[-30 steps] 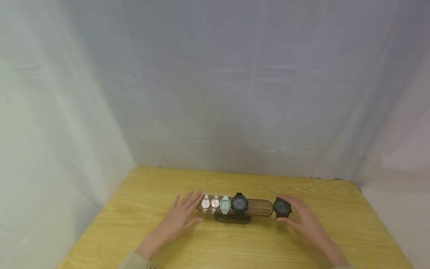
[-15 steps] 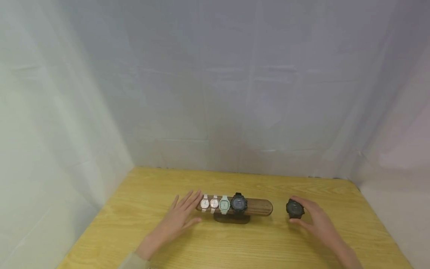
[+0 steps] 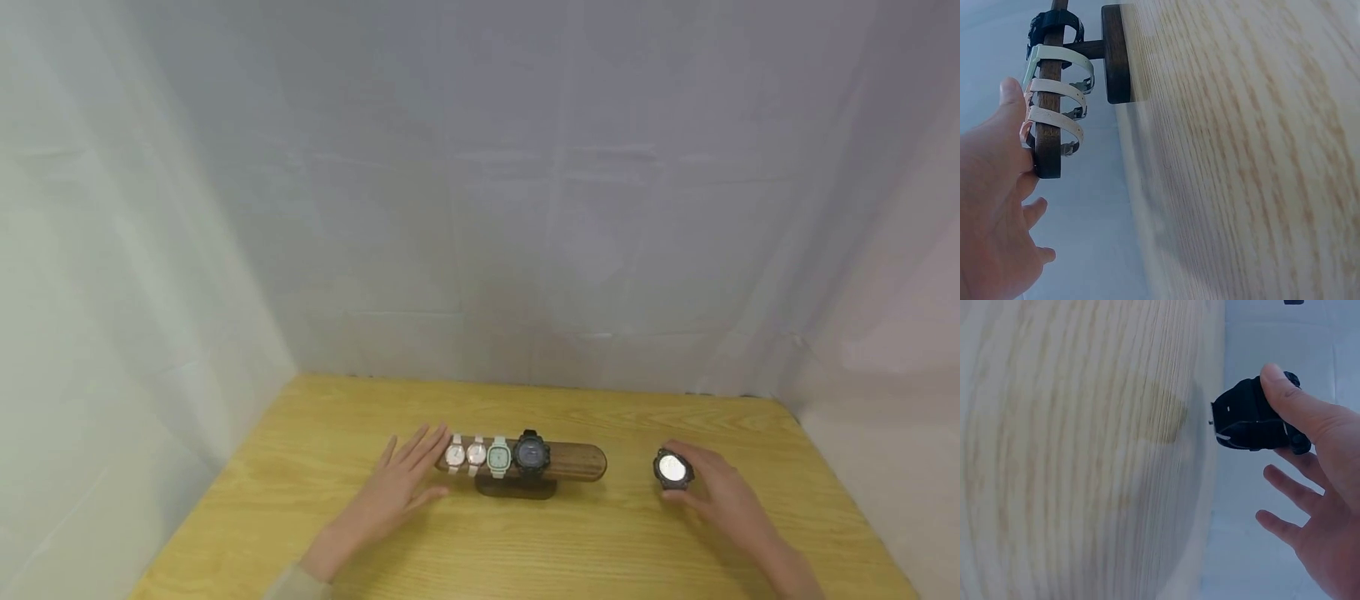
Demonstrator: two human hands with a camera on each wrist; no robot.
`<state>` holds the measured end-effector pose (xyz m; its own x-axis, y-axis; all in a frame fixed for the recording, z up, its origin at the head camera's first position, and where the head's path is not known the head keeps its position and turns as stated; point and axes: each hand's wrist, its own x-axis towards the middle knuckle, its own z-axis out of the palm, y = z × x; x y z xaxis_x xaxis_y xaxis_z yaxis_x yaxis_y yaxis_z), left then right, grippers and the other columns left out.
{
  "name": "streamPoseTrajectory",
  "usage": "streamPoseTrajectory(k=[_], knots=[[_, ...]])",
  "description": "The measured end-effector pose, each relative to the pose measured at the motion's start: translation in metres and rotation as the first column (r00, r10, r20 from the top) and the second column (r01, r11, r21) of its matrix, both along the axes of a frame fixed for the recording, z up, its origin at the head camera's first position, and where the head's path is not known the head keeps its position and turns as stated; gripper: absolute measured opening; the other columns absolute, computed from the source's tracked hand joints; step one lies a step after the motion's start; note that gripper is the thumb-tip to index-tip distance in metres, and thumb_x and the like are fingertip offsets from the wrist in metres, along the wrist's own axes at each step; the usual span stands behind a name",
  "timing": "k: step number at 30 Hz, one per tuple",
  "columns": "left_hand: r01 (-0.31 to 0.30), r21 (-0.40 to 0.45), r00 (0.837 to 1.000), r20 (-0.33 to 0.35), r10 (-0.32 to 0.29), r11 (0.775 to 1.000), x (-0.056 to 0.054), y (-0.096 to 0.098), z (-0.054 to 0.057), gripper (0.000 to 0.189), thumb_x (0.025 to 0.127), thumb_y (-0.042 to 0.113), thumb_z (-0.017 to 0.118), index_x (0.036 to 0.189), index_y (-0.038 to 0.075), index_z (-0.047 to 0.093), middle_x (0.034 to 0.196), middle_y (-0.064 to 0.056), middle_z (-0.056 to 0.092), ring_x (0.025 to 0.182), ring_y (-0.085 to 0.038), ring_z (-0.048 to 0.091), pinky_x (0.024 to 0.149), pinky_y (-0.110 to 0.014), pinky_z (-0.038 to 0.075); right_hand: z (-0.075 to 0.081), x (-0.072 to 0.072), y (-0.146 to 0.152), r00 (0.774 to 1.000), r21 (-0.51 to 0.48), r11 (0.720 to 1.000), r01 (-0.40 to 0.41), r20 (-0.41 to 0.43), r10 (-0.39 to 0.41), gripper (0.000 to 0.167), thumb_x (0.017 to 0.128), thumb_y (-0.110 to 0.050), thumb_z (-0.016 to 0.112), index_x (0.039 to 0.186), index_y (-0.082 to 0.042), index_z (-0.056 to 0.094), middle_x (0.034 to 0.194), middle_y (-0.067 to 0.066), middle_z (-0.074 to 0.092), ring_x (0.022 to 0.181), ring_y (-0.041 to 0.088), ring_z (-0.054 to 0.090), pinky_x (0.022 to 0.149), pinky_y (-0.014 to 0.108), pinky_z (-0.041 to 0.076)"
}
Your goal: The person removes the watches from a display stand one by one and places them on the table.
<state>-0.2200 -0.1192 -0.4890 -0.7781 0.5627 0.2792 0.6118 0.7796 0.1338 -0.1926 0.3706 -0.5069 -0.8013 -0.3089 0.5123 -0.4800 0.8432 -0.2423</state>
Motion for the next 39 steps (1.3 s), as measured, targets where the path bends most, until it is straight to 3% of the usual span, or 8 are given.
streamPoseTrajectory(k=[7,17,24,32,39], knots=[[-0.001,-0.011,1.0,-0.002,0.001,1.0,0.0,0.0,0.001,0.075,0.102,0.052,0.047,0.161,0.013,0.022,0.167,-0.002,0.018,0.153,-0.03,0.021,0.122,-0.061,0.013,0.0,0.0,0.007,0.998,0.038,0.999,0.004,0.058,-0.006,0.074,0.067,-0.022,0.093,0.13,-0.002,0.06,0.124,0.027,0.065,0.105,0.051,0.063,0.081,0.069,0.053],[-0.016,-0.004,1.0,0.008,0.016,1.0,-0.001,0.0,-0.001,0.078,0.1,0.048,0.056,0.162,0.014,0.023,0.167,0.001,0.015,0.154,-0.028,0.016,0.122,-0.061,0.012,0.009,-0.004,-0.008,0.976,0.013,1.0,0.011,0.217,-0.013,0.067,0.076,-0.027,0.089,0.133,-0.004,0.06,0.128,0.025,0.06,0.105,0.046,0.065,0.075,0.057,0.059],[-0.012,-0.015,1.0,0.02,0.012,1.0,0.001,0.001,0.001,0.076,0.102,0.061,0.036,0.162,0.016,0.018,0.167,0.001,0.013,0.154,-0.027,0.016,0.122,-0.06,0.011,0.004,-0.005,-0.012,0.975,0.029,0.999,-0.025,0.224,0.018,0.064,0.077,-0.025,0.088,0.132,-0.005,0.061,0.125,0.022,0.059,0.096,0.041,0.067,0.07,0.053,0.059],[-0.016,-0.002,1.0,0.015,0.016,1.0,0.002,0.001,0.001,0.078,0.102,0.061,0.036,0.162,0.014,0.02,0.167,0.0,0.015,0.154,-0.028,0.017,0.122,-0.061,0.012,0.002,-0.005,-0.011,0.969,0.023,0.999,-0.041,0.246,0.035,0.065,0.077,-0.027,0.088,0.132,-0.005,0.062,0.128,0.022,0.059,0.105,0.047,0.064,0.073,0.057,0.058],[-0.012,0.014,1.0,0.01,0.012,1.0,0.001,0.002,-0.001,0.076,0.102,0.055,0.046,0.161,0.011,0.025,0.167,-0.002,0.017,0.153,-0.03,0.02,0.121,-0.062,0.013,0.002,-0.004,-0.01,0.958,0.03,0.999,-0.036,0.287,0.026,0.066,0.077,-0.028,0.087,0.133,-0.005,0.061,0.133,0.025,0.059,0.111,0.05,0.061,0.078,0.062,0.057]])
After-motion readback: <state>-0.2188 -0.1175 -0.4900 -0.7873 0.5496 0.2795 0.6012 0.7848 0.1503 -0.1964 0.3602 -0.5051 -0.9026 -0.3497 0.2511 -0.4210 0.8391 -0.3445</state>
